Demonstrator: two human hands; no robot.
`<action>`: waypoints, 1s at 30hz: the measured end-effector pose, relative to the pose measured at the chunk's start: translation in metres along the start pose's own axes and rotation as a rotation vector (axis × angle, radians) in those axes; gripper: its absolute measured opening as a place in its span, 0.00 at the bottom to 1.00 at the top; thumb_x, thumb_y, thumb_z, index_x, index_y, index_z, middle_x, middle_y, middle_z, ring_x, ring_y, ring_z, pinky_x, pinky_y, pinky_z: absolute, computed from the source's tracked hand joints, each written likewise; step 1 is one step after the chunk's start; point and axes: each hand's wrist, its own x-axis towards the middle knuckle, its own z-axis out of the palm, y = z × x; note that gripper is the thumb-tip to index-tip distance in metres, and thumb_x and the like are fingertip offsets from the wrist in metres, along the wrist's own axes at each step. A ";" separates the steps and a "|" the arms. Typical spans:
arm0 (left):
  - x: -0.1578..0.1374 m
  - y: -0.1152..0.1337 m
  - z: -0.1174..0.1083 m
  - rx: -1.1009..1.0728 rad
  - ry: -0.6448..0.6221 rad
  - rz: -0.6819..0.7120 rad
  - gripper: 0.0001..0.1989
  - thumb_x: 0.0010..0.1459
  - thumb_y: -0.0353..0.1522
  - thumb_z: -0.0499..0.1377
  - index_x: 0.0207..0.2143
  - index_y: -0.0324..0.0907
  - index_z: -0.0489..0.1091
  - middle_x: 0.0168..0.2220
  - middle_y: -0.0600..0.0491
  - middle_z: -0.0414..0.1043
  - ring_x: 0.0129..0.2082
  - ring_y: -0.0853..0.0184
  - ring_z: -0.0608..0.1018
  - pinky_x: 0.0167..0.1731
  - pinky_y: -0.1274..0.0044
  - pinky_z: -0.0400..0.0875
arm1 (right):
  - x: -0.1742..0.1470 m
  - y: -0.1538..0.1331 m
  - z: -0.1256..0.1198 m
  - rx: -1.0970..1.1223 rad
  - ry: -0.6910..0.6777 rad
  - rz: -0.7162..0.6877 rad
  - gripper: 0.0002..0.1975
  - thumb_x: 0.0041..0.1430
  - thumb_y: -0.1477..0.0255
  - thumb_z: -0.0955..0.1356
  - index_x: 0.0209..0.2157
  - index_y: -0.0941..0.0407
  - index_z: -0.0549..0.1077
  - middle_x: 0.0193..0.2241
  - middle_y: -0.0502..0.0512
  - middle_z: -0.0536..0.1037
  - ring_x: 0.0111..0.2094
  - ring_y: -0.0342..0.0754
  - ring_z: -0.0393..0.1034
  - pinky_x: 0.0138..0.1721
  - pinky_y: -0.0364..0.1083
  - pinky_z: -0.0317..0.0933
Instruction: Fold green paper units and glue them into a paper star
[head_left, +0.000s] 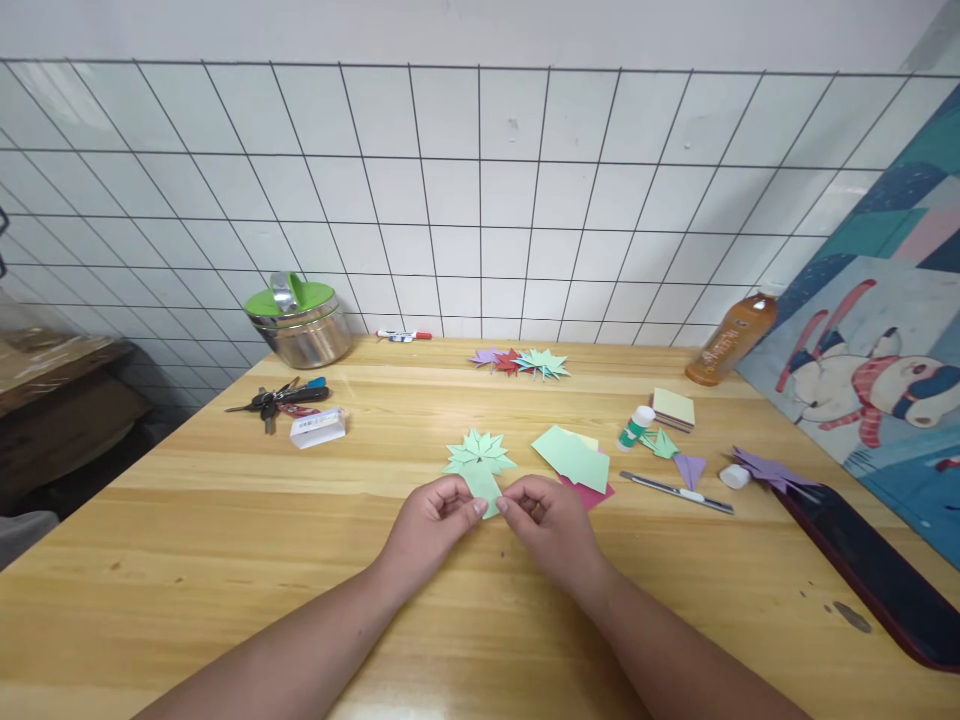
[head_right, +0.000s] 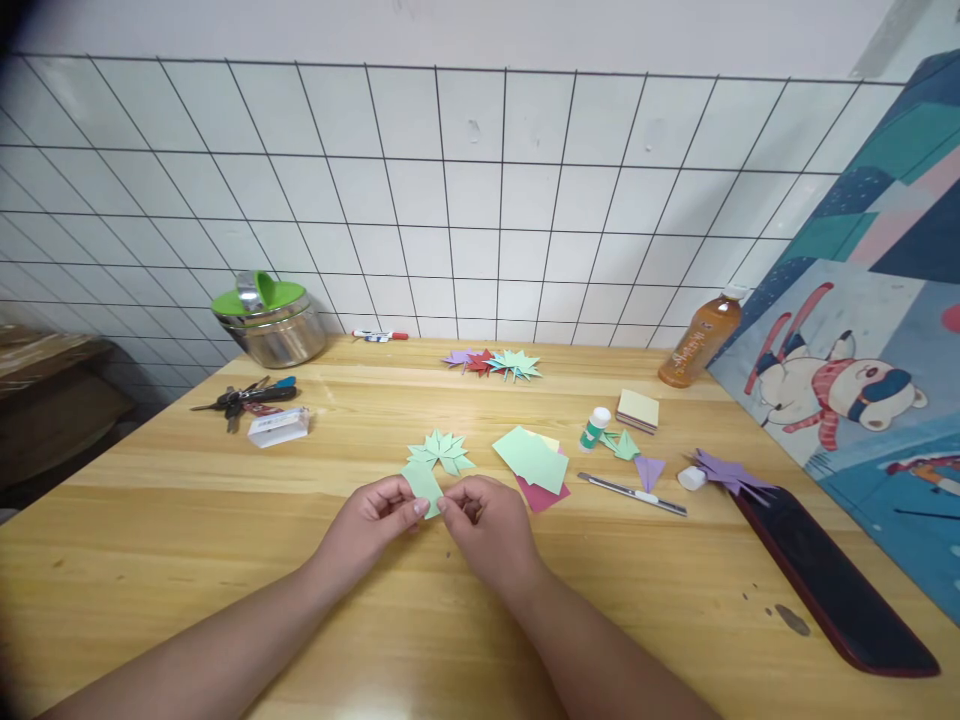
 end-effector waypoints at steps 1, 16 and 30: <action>0.000 0.001 0.000 -0.009 -0.003 0.000 0.12 0.50 0.37 0.60 0.23 0.38 0.65 0.19 0.59 0.59 0.22 0.74 0.62 0.24 0.81 0.56 | 0.000 0.000 0.000 -0.005 -0.002 0.000 0.08 0.53 0.68 0.65 0.25 0.56 0.70 0.21 0.48 0.69 0.22 0.41 0.59 0.23 0.40 0.54; 0.000 0.001 -0.003 0.026 0.010 -0.043 0.12 0.50 0.38 0.60 0.24 0.38 0.66 0.20 0.58 0.64 0.22 0.72 0.66 0.26 0.80 0.60 | 0.000 -0.001 -0.003 -0.099 -0.014 -0.014 0.08 0.55 0.68 0.64 0.26 0.55 0.70 0.22 0.48 0.70 0.22 0.40 0.58 0.23 0.40 0.53; 0.008 -0.010 -0.005 0.092 0.030 0.027 0.11 0.50 0.37 0.59 0.22 0.39 0.64 0.19 0.60 0.58 0.21 0.73 0.61 0.24 0.82 0.56 | 0.000 -0.038 -0.086 -0.851 0.227 0.140 0.11 0.56 0.63 0.60 0.27 0.51 0.71 0.27 0.49 0.75 0.27 0.46 0.66 0.25 0.42 0.50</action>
